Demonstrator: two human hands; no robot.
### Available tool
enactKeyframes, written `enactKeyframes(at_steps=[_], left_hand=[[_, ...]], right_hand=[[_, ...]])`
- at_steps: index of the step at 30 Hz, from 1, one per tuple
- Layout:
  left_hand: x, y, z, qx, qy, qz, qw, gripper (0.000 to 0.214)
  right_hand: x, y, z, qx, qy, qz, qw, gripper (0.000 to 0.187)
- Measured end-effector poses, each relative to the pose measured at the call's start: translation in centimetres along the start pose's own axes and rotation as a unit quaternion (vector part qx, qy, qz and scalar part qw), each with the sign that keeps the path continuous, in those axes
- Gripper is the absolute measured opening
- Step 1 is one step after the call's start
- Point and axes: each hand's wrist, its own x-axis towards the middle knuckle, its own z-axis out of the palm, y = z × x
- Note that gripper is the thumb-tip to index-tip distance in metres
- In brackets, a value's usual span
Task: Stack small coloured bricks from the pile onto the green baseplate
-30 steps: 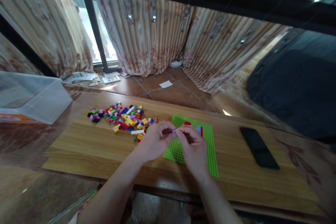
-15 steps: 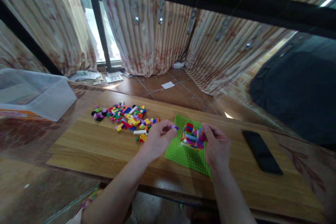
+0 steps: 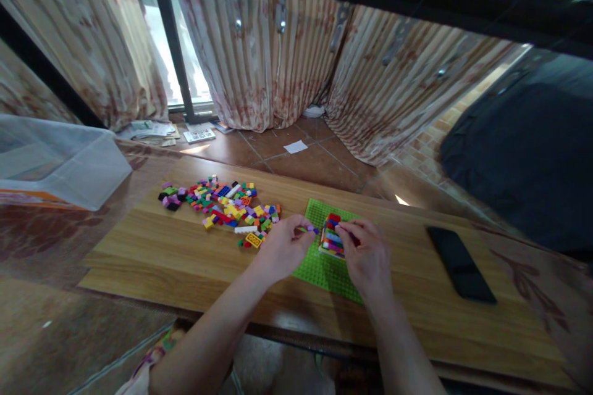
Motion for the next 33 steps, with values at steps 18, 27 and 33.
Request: enactKeyframes(at_steps=[18, 27, 33], left_hand=[[0.1, 0.3, 0.3, 0.022, 0.004, -0.003, 1.0, 0.012], [0.0, 0.5, 0.3, 0.03, 0.0, -0.005, 1.0, 0.012], [-0.1, 0.6, 0.2, 0.042, 0.0, -0.001, 0.999, 0.013]], right_hand=[[1.5, 1.3, 0.6, 0.066, -0.022, 0.063, 0.996, 0.015], [1.3, 1.0, 0.2, 0.055, -0.023, 0.041, 0.997, 0.018], [1.2, 0.9, 0.3, 0.048, -0.013, 0.042, 0.998, 0.017]])
